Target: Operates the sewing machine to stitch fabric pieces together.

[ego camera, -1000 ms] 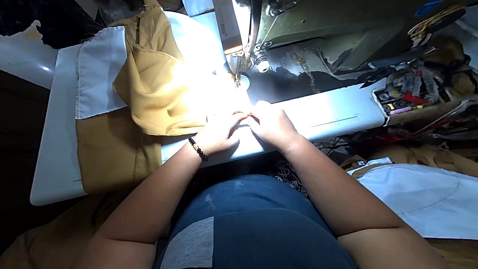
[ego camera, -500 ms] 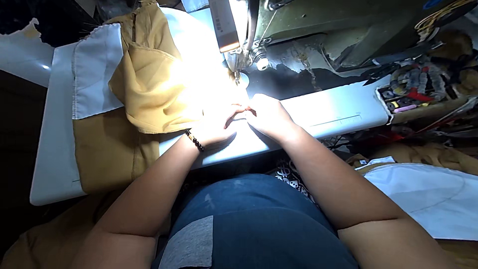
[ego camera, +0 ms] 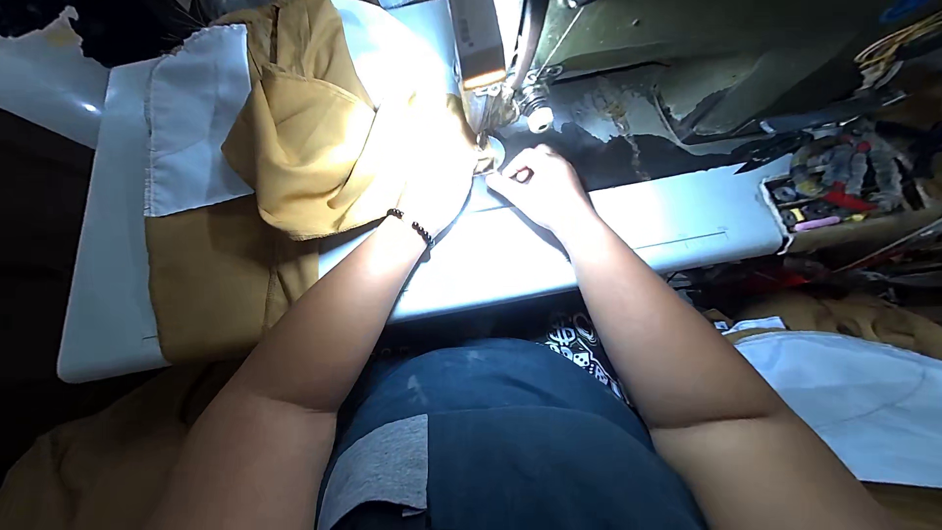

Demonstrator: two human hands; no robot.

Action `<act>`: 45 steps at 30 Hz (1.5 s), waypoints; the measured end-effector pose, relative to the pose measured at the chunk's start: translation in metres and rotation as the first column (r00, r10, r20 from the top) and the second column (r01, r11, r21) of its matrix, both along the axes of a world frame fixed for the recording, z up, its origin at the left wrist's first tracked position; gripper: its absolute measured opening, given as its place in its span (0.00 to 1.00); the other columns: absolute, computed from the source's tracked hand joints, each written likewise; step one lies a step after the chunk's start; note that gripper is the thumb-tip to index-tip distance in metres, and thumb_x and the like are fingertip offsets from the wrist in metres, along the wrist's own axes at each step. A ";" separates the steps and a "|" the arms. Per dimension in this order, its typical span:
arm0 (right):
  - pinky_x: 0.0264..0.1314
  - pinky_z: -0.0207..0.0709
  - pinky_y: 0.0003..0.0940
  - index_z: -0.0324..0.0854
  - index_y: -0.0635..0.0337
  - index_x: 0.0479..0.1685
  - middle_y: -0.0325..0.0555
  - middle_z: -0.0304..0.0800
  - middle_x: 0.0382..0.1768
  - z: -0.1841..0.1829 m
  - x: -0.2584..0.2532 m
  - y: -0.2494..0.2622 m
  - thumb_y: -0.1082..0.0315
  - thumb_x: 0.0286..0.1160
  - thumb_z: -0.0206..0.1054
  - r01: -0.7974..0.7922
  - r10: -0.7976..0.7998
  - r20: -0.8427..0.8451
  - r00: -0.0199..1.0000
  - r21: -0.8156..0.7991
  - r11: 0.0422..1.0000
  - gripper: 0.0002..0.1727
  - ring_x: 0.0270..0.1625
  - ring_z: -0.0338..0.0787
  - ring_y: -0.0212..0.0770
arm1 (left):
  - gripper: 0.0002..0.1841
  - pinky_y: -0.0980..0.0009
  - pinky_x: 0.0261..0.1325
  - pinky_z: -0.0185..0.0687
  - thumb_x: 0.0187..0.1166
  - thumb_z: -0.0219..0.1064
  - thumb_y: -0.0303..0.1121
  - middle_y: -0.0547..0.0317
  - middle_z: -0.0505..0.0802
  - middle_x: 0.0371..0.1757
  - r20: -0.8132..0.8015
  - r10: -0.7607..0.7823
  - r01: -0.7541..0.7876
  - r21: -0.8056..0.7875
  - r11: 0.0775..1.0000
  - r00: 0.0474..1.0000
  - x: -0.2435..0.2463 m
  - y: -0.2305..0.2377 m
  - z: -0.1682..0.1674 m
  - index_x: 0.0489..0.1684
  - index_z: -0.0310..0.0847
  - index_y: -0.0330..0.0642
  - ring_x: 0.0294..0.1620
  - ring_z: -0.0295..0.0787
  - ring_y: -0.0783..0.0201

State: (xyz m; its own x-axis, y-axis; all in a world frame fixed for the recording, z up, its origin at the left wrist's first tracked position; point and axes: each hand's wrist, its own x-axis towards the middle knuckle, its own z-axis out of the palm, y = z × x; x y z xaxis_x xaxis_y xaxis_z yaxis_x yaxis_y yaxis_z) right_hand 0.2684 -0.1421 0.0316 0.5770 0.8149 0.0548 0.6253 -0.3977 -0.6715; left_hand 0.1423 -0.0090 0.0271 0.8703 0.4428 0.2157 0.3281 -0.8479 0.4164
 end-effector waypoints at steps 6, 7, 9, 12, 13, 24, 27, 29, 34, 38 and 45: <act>0.63 0.67 0.68 0.89 0.61 0.38 0.55 0.92 0.47 0.010 -0.009 0.031 0.46 0.78 0.70 0.065 -0.071 -0.034 0.997 -0.144 0.987 0.23 0.60 0.87 0.56 | 0.24 0.38 0.71 0.73 0.84 0.59 0.46 0.41 0.89 0.67 -0.211 0.022 0.025 0.215 0.976 0.977 -0.043 0.001 0.035 0.72 0.81 0.41 0.72 0.83 0.41; 0.62 0.69 0.69 0.89 0.60 0.37 0.54 0.93 0.46 0.016 -0.012 0.024 0.48 0.80 0.68 0.037 -0.047 -0.044 0.998 -0.201 0.979 0.21 0.58 0.88 0.56 | 0.25 0.33 0.69 0.71 0.79 0.64 0.48 0.40 0.88 0.69 -0.286 0.070 0.017 0.290 0.957 0.956 -0.068 0.011 0.040 0.70 0.82 0.43 0.73 0.81 0.37; 0.58 0.66 0.65 0.86 0.59 0.31 0.53 0.89 0.39 0.026 -0.016 0.005 0.52 0.80 0.67 -0.075 0.055 -0.076 0.996 -0.291 0.954 0.18 0.52 0.86 0.54 | 0.20 0.24 0.62 0.70 0.74 0.75 0.40 0.33 0.88 0.62 -0.359 0.171 -0.049 0.325 0.944 0.918 -0.121 0.038 0.053 0.59 0.88 0.38 0.68 0.81 0.28; 0.51 0.75 0.58 0.87 0.64 0.31 0.53 0.88 0.35 0.023 -0.001 -0.003 0.59 0.74 0.75 -0.160 0.129 -0.167 0.977 -0.187 0.969 0.14 0.44 0.87 0.51 | 0.11 0.23 0.63 0.68 0.79 0.71 0.28 0.25 0.87 0.57 -0.314 0.165 -0.089 0.241 0.966 0.935 -0.182 0.077 0.068 0.47 0.89 0.25 0.64 0.79 0.21; 0.50 0.76 0.50 0.86 0.66 0.33 0.52 0.87 0.35 0.024 0.002 0.000 0.64 0.73 0.77 -0.119 0.086 -0.257 0.963 -0.116 0.986 0.12 0.41 0.84 0.46 | 0.10 0.25 0.67 0.67 0.81 0.68 0.26 0.26 0.86 0.61 -0.258 0.099 -0.046 0.206 0.977 0.961 -0.193 0.086 0.075 0.47 0.88 0.23 0.67 0.77 0.23; 0.19 0.78 0.22 0.75 0.56 0.54 0.39 0.82 0.25 0.011 -0.079 -0.052 0.59 0.94 0.51 0.135 0.140 -0.939 0.315 0.190 0.972 0.12 0.19 0.82 0.29 | 0.19 0.23 0.55 0.71 0.88 0.65 0.41 0.23 0.89 0.47 -0.310 0.275 -0.248 0.126 0.961 0.910 -0.163 0.156 0.124 0.62 0.81 0.32 0.50 0.86 0.26; 0.27 0.85 0.22 0.80 0.60 0.48 0.38 0.86 0.27 0.008 -0.077 -0.071 0.69 0.89 0.58 -0.034 0.215 -0.816 0.537 0.234 0.972 0.07 0.23 0.87 0.27 | 0.20 0.15 0.62 0.65 0.76 0.69 0.25 0.19 0.85 0.63 -0.376 0.341 -0.238 0.295 0.925 0.862 -0.126 0.124 0.113 0.67 0.84 0.30 0.67 0.77 0.16; 0.30 0.88 0.25 0.87 0.64 0.52 0.40 0.92 0.31 0.006 -0.066 -0.067 0.66 0.88 0.61 -0.027 0.182 -0.696 0.695 0.228 0.973 0.12 0.26 0.90 0.29 | 0.18 0.32 0.68 0.75 0.74 0.62 0.23 0.33 0.88 0.64 -0.224 0.026 0.041 0.291 0.956 0.974 -0.090 0.062 0.101 0.61 0.88 0.35 0.69 0.83 0.33; 0.20 0.78 0.18 0.78 0.60 0.45 0.38 0.81 0.18 0.009 -0.077 -0.075 0.62 0.94 0.50 0.184 0.092 -0.938 0.334 0.161 0.970 0.15 0.16 0.80 0.26 | 0.14 0.41 0.64 0.76 0.81 0.54 0.26 0.39 0.91 0.55 -0.132 -0.169 0.165 -0.041 0.986 0.977 -0.009 -0.010 0.032 0.54 0.85 0.34 0.61 0.87 0.41; 0.19 0.75 0.16 0.79 0.61 0.42 0.38 0.81 0.18 0.008 -0.071 -0.079 0.62 0.94 0.50 0.214 0.094 -0.958 0.272 0.156 0.964 0.16 0.15 0.79 0.25 | 0.20 0.45 0.71 0.79 0.88 0.53 0.33 0.41 0.88 0.69 -0.111 -0.005 0.016 0.100 0.995 0.994 -0.009 -0.016 -0.003 0.70 0.82 0.36 0.71 0.85 0.42; 0.19 0.80 0.23 0.79 0.60 0.48 0.39 0.84 0.23 0.005 -0.037 -0.066 0.67 0.86 0.62 0.139 -0.021 -0.534 0.845 0.182 0.974 0.05 0.15 0.82 0.28 | 0.15 0.48 0.69 0.80 0.74 0.62 0.22 0.48 0.94 0.60 0.128 -0.551 0.519 0.216 0.827 0.825 -0.038 -0.017 -0.018 0.51 0.93 0.39 0.64 0.90 0.49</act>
